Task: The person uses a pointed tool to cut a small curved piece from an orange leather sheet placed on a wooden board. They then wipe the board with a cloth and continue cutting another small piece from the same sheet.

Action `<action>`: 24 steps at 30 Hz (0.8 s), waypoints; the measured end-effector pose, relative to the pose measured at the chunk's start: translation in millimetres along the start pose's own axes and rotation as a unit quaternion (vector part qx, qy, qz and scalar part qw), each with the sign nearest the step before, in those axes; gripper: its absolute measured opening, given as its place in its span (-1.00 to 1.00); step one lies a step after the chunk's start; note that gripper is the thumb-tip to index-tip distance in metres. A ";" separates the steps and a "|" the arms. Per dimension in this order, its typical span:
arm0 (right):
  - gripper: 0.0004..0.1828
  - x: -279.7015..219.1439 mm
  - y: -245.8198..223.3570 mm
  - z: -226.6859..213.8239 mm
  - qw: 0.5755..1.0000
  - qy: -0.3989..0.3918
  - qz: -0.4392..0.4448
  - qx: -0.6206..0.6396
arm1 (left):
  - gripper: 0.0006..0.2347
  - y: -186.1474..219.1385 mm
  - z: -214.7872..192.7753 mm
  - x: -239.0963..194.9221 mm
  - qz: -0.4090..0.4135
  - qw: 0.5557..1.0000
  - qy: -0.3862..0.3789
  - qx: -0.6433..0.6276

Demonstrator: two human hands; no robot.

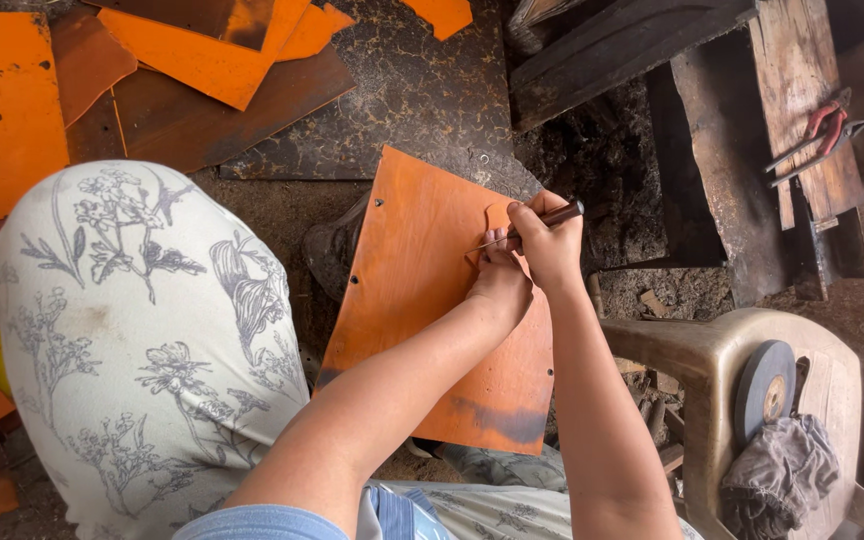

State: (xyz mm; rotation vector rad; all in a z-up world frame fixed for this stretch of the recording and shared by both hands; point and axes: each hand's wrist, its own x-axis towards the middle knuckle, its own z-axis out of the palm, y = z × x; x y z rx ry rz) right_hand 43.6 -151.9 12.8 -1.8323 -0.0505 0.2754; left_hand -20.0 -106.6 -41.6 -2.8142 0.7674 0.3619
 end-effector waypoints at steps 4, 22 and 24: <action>-0.68 3.4 -4.3 3.5 0.997 0.012 0.008 -0.077 | -0.47 -2.6 -1.1 1.0 -0.047 0.994 0.034 -0.094; -0.60 56.0 -14.4 18.1 0.921 -0.117 -0.199 -0.313 | -0.60 -2.4 -0.9 -12.7 -0.013 0.998 0.035 0.053; -0.60 56.5 -13.5 20.4 0.921 -0.119 -0.188 -0.319 | -0.62 2.1 2.2 -13.7 -0.039 0.997 0.063 0.004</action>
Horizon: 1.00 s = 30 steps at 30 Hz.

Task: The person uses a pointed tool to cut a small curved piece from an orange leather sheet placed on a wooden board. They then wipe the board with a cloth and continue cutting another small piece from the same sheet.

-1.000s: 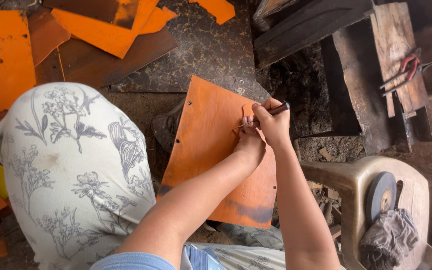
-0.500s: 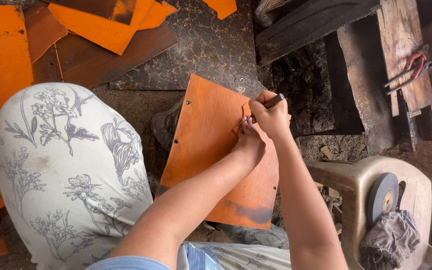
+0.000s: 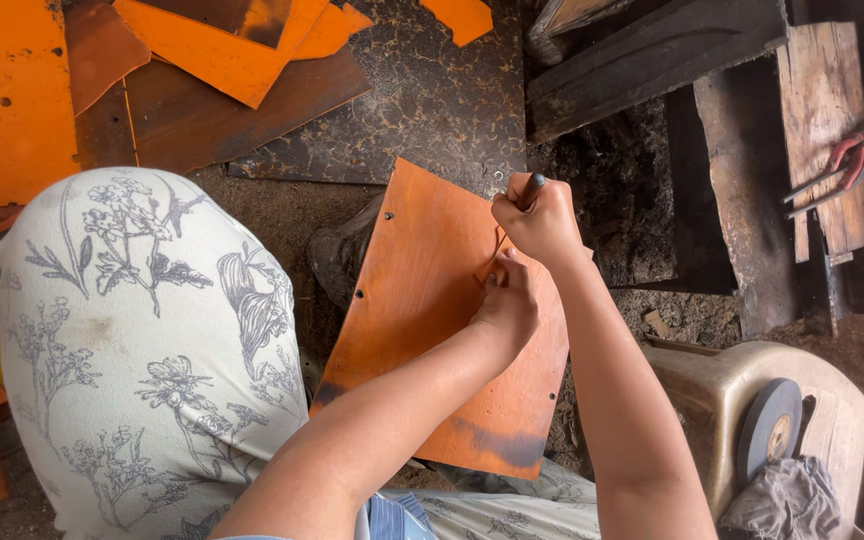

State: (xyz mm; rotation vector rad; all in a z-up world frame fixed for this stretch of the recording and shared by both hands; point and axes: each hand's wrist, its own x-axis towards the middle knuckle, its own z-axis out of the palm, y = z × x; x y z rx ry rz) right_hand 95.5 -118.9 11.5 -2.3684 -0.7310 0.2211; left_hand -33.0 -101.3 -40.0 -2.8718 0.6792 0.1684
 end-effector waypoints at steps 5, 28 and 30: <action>-0.58 -5.1 4.9 -4.1 0.999 0.018 0.021 0.029 | -0.65 1.5 6.7 2.3 -0.035 0.998 0.046 0.009; -0.58 20.5 31.9 13.4 0.975 0.181 -0.118 0.053 | -0.83 -19.3 7.4 -5.1 -0.007 0.992 0.084 -0.094; -0.55 28.3 33.0 15.0 0.965 0.220 -0.136 0.037 | -0.84 -20.3 7.8 -5.6 0.001 0.991 0.079 -0.108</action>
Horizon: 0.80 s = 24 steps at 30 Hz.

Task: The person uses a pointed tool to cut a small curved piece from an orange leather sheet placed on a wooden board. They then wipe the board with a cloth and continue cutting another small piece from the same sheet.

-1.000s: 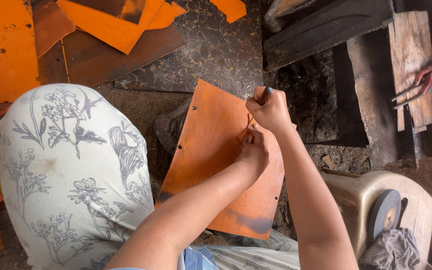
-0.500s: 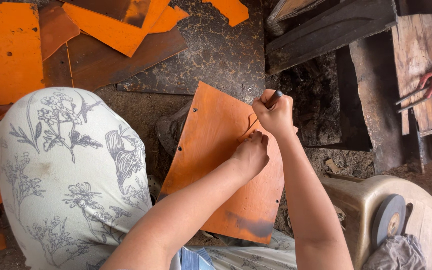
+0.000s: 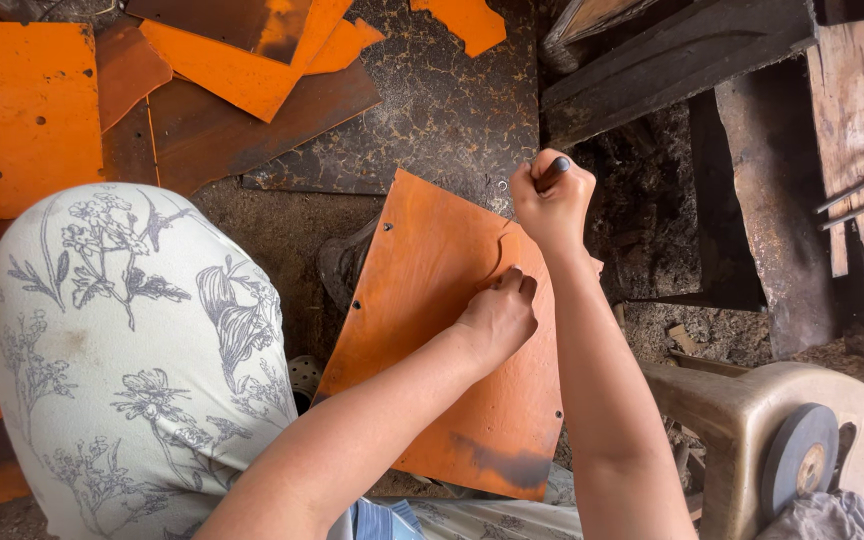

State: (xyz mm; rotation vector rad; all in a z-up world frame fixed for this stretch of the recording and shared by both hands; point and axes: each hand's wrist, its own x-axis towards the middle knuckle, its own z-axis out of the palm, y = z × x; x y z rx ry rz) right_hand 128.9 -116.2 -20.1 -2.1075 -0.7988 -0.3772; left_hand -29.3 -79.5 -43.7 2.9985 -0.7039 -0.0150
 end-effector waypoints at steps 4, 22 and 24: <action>-0.58 3.2 7.1 -5.9 0.997 0.014 0.056 0.050 | -0.84 -1.3 -0.3 -1.2 -0.021 0.997 -0.007 -0.079; -0.59 -13.4 25.9 -18.5 0.980 0.002 0.172 0.095 | -0.82 2.8 5.8 -3.0 -0.033 0.999 0.036 -0.013; -0.56 -7.3 27.0 -25.8 0.985 0.010 0.154 0.083 | -0.84 5.2 7.3 -4.1 -0.045 0.997 0.058 -0.035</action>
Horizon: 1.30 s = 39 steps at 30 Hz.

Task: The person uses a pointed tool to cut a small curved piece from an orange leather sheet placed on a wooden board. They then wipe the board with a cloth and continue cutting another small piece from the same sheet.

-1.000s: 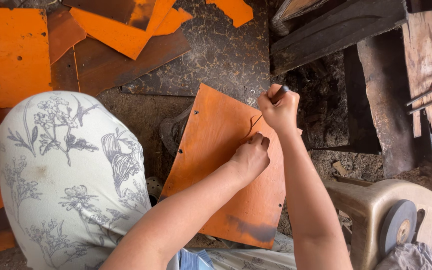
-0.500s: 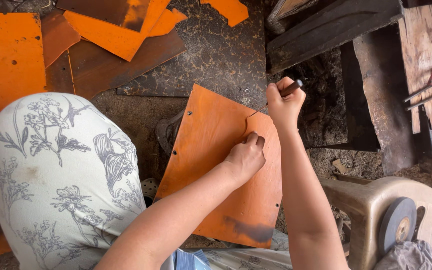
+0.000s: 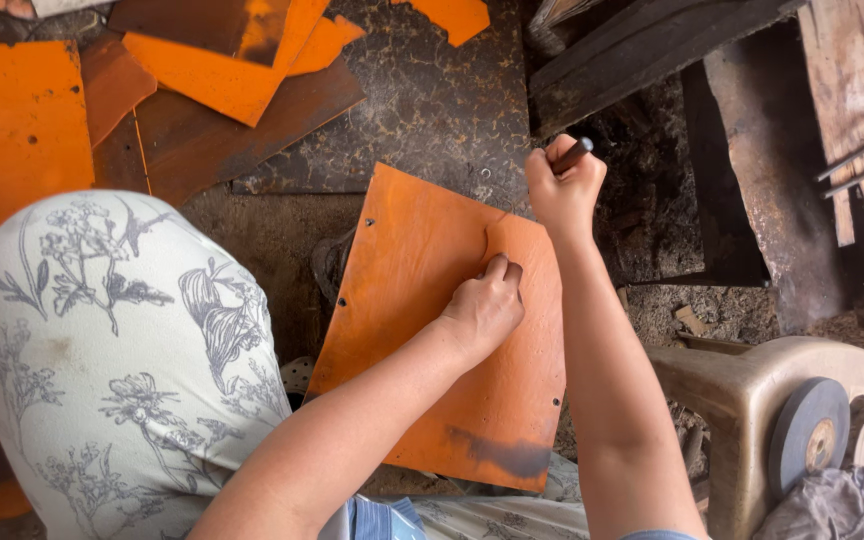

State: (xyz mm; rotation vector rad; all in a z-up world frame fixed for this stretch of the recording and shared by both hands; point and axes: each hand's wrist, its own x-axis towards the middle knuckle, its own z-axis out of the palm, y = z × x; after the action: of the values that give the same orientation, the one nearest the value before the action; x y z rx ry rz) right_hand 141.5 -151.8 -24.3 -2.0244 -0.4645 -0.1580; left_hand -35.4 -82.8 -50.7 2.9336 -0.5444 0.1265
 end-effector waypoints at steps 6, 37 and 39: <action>-0.72 -1.4 -25.6 -76.3 0.982 0.115 -0.005 0.152 | -0.83 -1.4 11.3 0.4 -0.015 0.998 0.055 -0.003; -0.59 -126.9 -32.5 -62.2 0.990 -0.046 0.119 -0.054 | -0.72 -138.7 -56.4 -172.8 -0.533 0.657 -0.030 -0.533; -0.66 -121.3 -41.6 -64.8 0.995 -0.061 0.039 -0.070 | -0.71 -146.5 -58.6 -174.5 -0.536 0.651 0.003 -0.537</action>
State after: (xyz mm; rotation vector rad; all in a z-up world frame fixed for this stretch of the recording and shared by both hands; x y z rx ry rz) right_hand 19.6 -222.2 4.2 -2.1955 -0.4609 -0.0206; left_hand -147.8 123.0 -32.3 1.6080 0.8918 -0.2518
